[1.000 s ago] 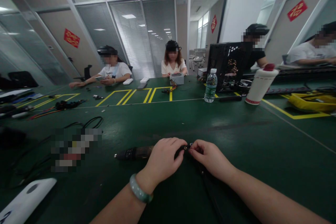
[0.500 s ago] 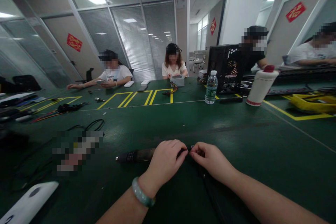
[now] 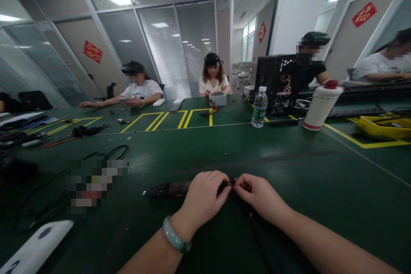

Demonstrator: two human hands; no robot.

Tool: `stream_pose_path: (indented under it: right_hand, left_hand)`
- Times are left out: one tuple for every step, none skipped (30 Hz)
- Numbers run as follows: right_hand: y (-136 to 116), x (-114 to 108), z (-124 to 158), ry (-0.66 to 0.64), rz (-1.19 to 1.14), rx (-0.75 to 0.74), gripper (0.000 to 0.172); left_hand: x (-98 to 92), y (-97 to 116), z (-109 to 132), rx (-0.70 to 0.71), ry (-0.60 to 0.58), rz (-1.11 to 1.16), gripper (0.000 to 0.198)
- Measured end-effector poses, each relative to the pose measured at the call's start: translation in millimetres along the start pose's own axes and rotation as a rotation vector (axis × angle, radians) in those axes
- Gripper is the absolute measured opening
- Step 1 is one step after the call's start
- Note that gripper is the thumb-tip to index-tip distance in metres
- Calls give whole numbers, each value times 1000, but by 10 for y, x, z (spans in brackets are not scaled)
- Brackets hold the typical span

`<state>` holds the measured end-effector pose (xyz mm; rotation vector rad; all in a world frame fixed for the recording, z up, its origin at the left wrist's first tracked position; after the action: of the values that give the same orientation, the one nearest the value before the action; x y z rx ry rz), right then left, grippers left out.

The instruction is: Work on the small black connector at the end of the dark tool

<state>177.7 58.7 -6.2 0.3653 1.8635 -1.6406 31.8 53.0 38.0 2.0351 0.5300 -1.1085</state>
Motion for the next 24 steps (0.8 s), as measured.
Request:
stream_pose_path:
  right_hand:
    - [2, 2, 0, 0, -2, 2, 9]
    - [5, 5, 1, -2, -3, 3, 9]
    - [7, 4, 2, -1, -2, 2, 9]
    - [8, 5, 3, -2, 0, 0, 9]
    - [9, 4, 4, -2, 2, -2, 9]
    - [9, 1, 6, 1, 3, -4, 9]
    - [10, -1, 7, 3, 4, -5, 9]
    - [10, -2, 7, 4, 3, -6, 9]
    - [11, -2, 7, 4, 5, -4, 9]
    - [10, -1, 6, 2, 6, -3, 9]
    - [8, 0, 5, 1, 9, -4, 9]
    - [5, 2, 3, -1, 12, -4, 9]
    - [1, 1, 1, 0, 16, -5, 9]
    - [-2, 0, -2, 1, 19, -6, 9]
    - [-6, -1, -4, 3, 20, -9, 9]
    - [-9, -2, -5, 4, 21, -11, 10]
    - [-11, -5, -6, 6, 21, -11, 10]
    - [-12, -6, -5, 5, 22, -11, 10]
    - [-13, -7, -3, 5, 24, -9, 10]
    - [-13, -9, 0, 4, 28, -6, 9]
    - [-14, -9, 4, 3, 32, -3, 9]
    - [-13, -9, 8, 2, 35, -1, 9]
    - [-13, -8, 12, 3, 37, -1, 9]
    - [-10, -7, 14, 5, 37, 0, 9]
  left_hand:
    - [-6, 11, 1, 8, 0, 0, 14]
    - [-10, 22, 1, 18, -4, 2, 15]
    - [-11, 31, 0, 26, -9, 1, 16]
    - [-11, 35, -1, 31, -13, 0, 15]
    - [-10, 33, -3, 32, -16, -3, 13]
    - [-7, 29, -5, 30, -16, -6, 11]
    - [-4, 22, -6, 26, -13, -8, 9]
    - [-2, 14, -7, 19, -8, -10, 8]
    - [0, 7, -7, 12, -3, -11, 8]
    - [1, 2, -6, 6, 1, -12, 7]
    - [0, 1, -5, 1, 4, -13, 8]
    - [-4, 5, -4, 1, 7, -15, 10]
    - [-8, 14, -2, 6, 7, -15, 12]
    - [-12, 27, -2, 16, 5, -14, 15]
    - [-16, 41, -1, 28, 1, -11, 17]
    - [-18, 51, -1, 38, -4, -8, 18]
    - [-20, 57, -2, 44, -8, -6, 17]
    - [-20, 58, -3, 44, -10, -4, 16]
    - [-19, 52, -4, 39, -9, -2, 14]
    - [-17, 42, -5, 31, -5, 0, 12]
    - [-14, 30, -6, 21, 0, 3, 10]
    - [-9, 18, -6, 11, 4, 5, 9]
    - [-3, 5, -6, 1, 8, 7, 8]
    - [3, -6, -6, -9, 12, 8, 7]
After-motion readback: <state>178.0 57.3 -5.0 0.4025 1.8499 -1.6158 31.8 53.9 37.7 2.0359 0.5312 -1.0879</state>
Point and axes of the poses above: each hand's wrist, its own z-axis away from the middle knuckle, its own x-axis out of the palm, y = z × x, the point moved 7 cm from there along -z, towards the middle knuckle, and after that the axes turned 7 degrees about z, right-handed, at the moved point
